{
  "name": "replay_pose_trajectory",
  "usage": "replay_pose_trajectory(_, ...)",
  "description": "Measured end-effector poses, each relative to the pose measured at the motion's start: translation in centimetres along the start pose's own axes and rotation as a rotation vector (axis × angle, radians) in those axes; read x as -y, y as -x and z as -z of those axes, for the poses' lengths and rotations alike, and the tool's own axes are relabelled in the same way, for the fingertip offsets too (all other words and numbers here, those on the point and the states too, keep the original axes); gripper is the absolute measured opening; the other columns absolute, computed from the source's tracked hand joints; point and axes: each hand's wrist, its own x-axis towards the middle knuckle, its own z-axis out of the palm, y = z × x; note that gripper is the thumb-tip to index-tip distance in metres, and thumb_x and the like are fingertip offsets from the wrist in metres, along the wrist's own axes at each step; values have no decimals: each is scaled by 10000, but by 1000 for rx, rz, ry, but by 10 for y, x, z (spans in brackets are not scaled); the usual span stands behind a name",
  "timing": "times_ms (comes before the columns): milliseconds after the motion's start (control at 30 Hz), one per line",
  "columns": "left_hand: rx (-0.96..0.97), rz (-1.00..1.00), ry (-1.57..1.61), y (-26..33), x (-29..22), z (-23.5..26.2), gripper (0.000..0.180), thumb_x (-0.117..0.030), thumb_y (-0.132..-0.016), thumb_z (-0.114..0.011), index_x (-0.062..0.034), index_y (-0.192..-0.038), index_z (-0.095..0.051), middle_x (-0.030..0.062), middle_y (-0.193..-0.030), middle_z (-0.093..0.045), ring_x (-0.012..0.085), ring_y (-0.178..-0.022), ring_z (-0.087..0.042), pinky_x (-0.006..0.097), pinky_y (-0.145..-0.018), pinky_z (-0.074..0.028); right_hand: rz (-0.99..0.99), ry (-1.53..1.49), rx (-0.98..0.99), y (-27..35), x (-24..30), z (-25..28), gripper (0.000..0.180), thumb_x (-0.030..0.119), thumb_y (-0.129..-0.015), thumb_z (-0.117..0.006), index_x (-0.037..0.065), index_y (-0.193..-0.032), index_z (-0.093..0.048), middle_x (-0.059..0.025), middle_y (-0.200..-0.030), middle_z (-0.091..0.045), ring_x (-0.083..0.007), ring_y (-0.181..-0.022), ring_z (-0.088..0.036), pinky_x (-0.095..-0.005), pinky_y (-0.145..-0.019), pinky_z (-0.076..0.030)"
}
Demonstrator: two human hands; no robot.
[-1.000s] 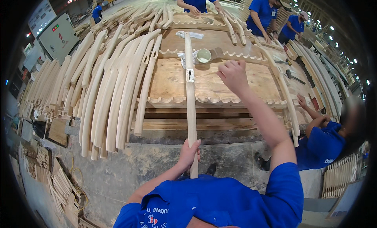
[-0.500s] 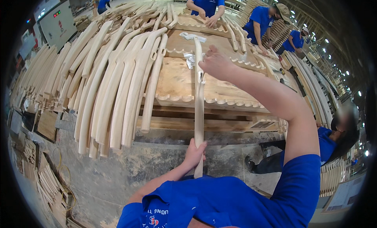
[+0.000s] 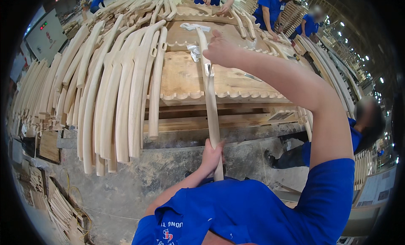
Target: The person repeatedly picks up a wooden leg, applies glue to its hollow end with a small brush, and places it back on the workbench. The process is repeated for multiple wooden legs in a factory setting.
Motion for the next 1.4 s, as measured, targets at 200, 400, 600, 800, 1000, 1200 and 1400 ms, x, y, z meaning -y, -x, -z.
replay_pose_trajectory(200,43,-13,33,1,-2,1,320,-285,-912,-552,-49,-981,-348,61,-641,-484,145,-435,-510,283,-390,-432,-92,129,-22,-7,2,-10,116,122,-768,-589,174,-688,-656,-22,-683,-665,-179,-744,-636,-359,-906,-326)
replay_pose_trajectory(400,28,-8,-24,0,-8,2,294,-276,-919,-536,-60,-974,-346,63,-640,-482,141,-435,-508,281,-380,-431,-37,-24,90,0,5,8,126,117,-776,-582,168,-692,-661,-10,-688,-666,-181,-827,-638,-357,-949,-308)
replay_pose_trajectory(600,64,15,-8,2,-7,-1,296,-295,-923,-527,-75,-986,-340,66,-666,-486,138,-453,-514,280,-384,-437,-158,37,78,-8,-8,-8,75,126,-747,-623,173,-724,-678,-11,-738,-667,-181,-845,-632,-357,-951,-308)
replay_pose_trajectory(800,41,22,38,0,-7,0,286,-272,-916,-540,-64,-950,-346,52,-662,-483,130,-452,-515,270,-392,-435,-131,179,-75,-1,-8,-26,56,159,-739,-627,142,-764,-674,0,-787,-644,-171,-822,-608,-365,-872,-365)
replay_pose_trajectory(1000,52,47,38,-1,-9,1,286,-282,-917,-537,-65,-955,-355,51,-662,-483,128,-452,-508,264,-399,-433,-176,116,-213,10,-14,-44,56,154,-758,-605,143,-808,-628,14,-809,-605,-163,-836,-596,-336,-759,-426)
replay_pose_trajectory(1200,34,84,51,-1,-8,4,281,-276,-917,-537,-64,-971,-360,53,-666,-483,126,-454,-501,263,-398,-430,-228,70,-451,40,-27,-58,79,138,-733,-611,130,-803,-577,8,-802,-570,-160,-821,-602,-317,-702,-442)
replay_pose_trajectory(1400,48,79,32,-1,-5,7,276,-281,-923,-523,-74,-984,-350,60,-683,-483,130,-461,-505,265,-397,-429,-575,-476,-393,86,-19,-94,113,220,-795,-616,112,-819,-593,-40,-829,-606,-233,-786,-615,-351,-660,-478)
